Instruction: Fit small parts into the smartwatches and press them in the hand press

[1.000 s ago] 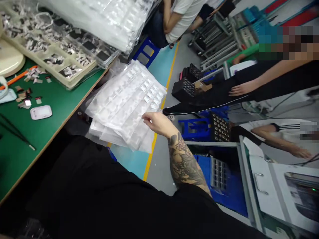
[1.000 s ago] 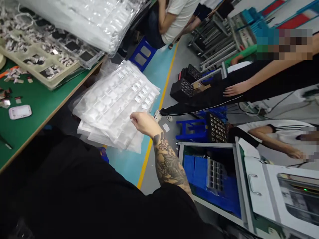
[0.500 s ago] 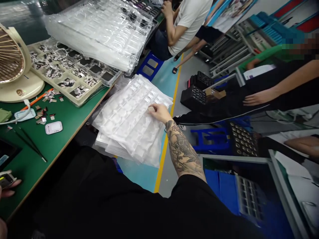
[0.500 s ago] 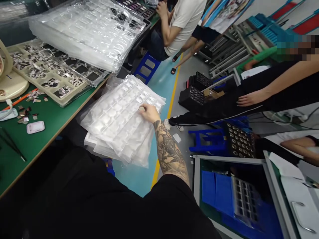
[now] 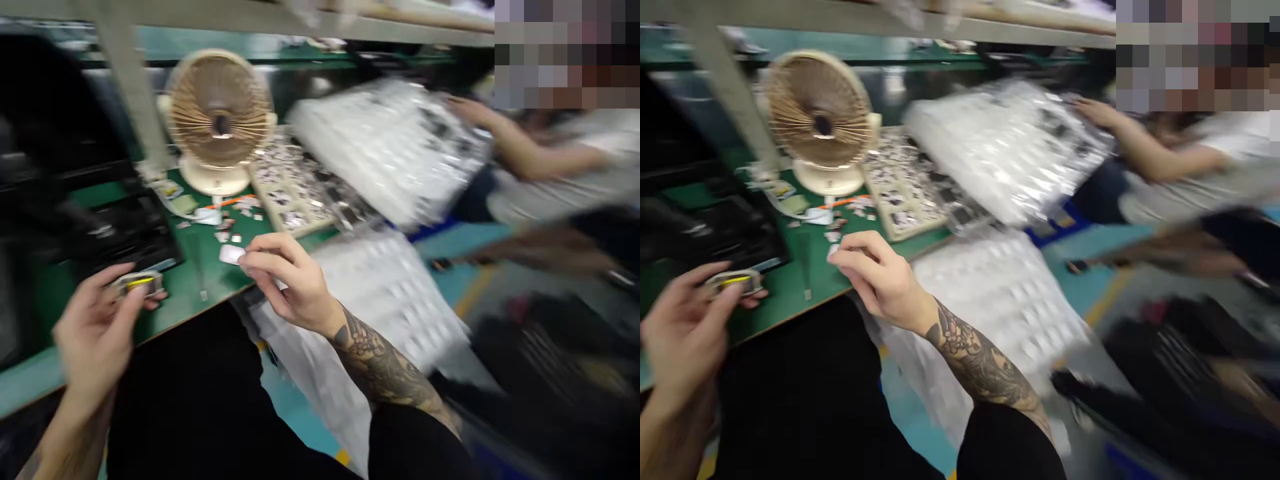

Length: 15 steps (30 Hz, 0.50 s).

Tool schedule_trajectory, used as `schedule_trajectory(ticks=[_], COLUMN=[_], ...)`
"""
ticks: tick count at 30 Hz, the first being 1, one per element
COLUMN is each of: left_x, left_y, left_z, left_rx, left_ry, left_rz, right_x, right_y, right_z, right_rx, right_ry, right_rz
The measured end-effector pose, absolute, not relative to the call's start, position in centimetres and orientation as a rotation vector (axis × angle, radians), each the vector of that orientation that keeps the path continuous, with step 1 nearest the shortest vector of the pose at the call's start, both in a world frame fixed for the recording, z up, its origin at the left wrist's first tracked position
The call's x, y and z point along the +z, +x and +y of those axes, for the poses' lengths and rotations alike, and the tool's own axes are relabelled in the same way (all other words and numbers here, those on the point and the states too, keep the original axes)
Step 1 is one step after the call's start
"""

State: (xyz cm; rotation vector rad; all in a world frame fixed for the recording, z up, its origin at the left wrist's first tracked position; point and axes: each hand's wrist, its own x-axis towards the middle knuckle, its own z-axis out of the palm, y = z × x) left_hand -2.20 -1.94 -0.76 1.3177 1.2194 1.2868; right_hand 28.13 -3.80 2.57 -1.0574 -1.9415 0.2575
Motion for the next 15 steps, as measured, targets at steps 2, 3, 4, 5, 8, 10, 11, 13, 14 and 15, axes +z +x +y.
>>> schedule_trajectory(ticks=[2,3,4,5,8,10,11,13,14,15], left_x=[-1.3,-1.5,-1.6,-1.6,-1.5,-1.5,-1.5,-1.7,-1.8,-1.9], left_y=[-2.3,-2.3,-2.3,-2.4,-2.5,-2.6,-2.6,-2.7,-2.8,-2.8], left_z=[-1.7,-1.4,-1.1,-0.8,-0.5,-0.7,-0.9,-1.0,-1.0,-0.9], left_rx=[1.310,1.324,1.342,1.363,1.402,1.389,1.381,1.383,1.387,1.390], left_ry=[1.168,1.107,1.062,1.029,0.970,0.949,0.945,0.938,0.931,0.923], left_rz=[1.220,1.184,1.133,1.077,0.964,0.932,0.915,0.877,0.863,0.855], right_x=[2.2,1.8,1.4,1.0,0.2,-0.1,-0.1,-0.2,-0.2,-0.3], right_y=[23.8,22.0,20.5,19.2,17.1,16.5,16.2,15.8,15.6,15.5], right_z=[-0.6,0.6,1.5,2.2,3.2,3.4,3.5,3.6,3.7,3.7], right_rx=[0.375,0.476,0.589,0.697,0.795,0.709,0.662,0.613,0.613,0.623], right_ry=[-0.919,-0.875,-0.841,-0.819,-0.773,-0.763,-0.761,-0.760,-0.758,-0.760], right_rz=[-1.879,-1.836,-1.799,-1.770,-1.777,-1.825,-1.855,-1.921,-1.956,-1.984])
